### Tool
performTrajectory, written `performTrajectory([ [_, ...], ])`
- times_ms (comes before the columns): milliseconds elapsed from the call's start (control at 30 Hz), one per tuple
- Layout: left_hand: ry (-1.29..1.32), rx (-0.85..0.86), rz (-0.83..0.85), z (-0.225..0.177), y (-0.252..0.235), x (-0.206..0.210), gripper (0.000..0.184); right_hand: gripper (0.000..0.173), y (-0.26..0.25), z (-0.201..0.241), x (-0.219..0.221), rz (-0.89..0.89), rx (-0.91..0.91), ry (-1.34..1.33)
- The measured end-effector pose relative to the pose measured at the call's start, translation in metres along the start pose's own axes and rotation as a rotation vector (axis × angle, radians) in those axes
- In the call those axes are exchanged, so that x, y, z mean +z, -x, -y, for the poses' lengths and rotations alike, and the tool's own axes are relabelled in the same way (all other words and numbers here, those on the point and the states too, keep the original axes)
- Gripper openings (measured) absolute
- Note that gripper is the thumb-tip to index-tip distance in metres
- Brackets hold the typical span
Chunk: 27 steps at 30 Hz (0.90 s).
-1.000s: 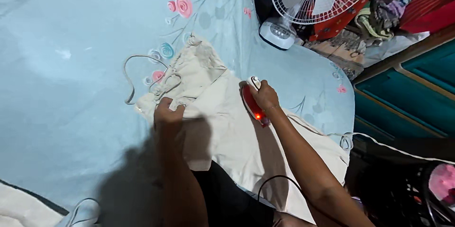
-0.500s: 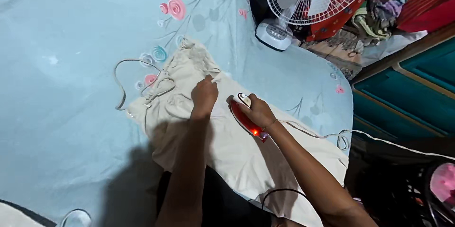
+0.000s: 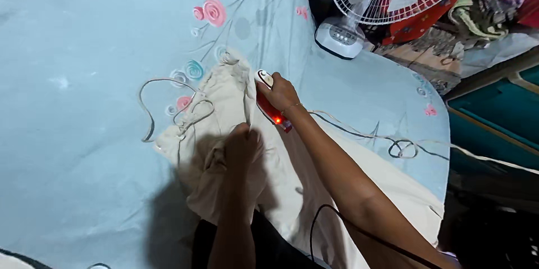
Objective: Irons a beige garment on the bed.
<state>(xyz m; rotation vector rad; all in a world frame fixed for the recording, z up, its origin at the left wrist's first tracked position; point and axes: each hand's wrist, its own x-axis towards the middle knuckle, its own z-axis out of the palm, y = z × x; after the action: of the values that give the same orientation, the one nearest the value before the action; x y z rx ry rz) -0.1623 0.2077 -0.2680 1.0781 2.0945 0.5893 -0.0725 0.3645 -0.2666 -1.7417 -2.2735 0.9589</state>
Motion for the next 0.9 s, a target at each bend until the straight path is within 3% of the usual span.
performTrajectory([
  [233,0.074,0.014,-0.187,0.009,-0.007,0.011,0.030,0.055,-0.011,0.000,-0.005,0.031,0.010,-0.073],
  [433,0.081,-0.015,-0.155,0.010,-0.010,0.008,0.028,0.047,0.018,-0.018,0.001,0.038,-0.044,-0.141],
  [733,0.088,-0.048,-0.147,0.009,-0.012,0.005,0.029,0.055,-0.040,0.024,0.005,-0.056,0.006,-0.111],
  [900,0.089,-0.037,-0.141,0.006,-0.010,0.004,0.030,0.057,-0.023,0.020,0.000,0.028,0.016,-0.091],
])
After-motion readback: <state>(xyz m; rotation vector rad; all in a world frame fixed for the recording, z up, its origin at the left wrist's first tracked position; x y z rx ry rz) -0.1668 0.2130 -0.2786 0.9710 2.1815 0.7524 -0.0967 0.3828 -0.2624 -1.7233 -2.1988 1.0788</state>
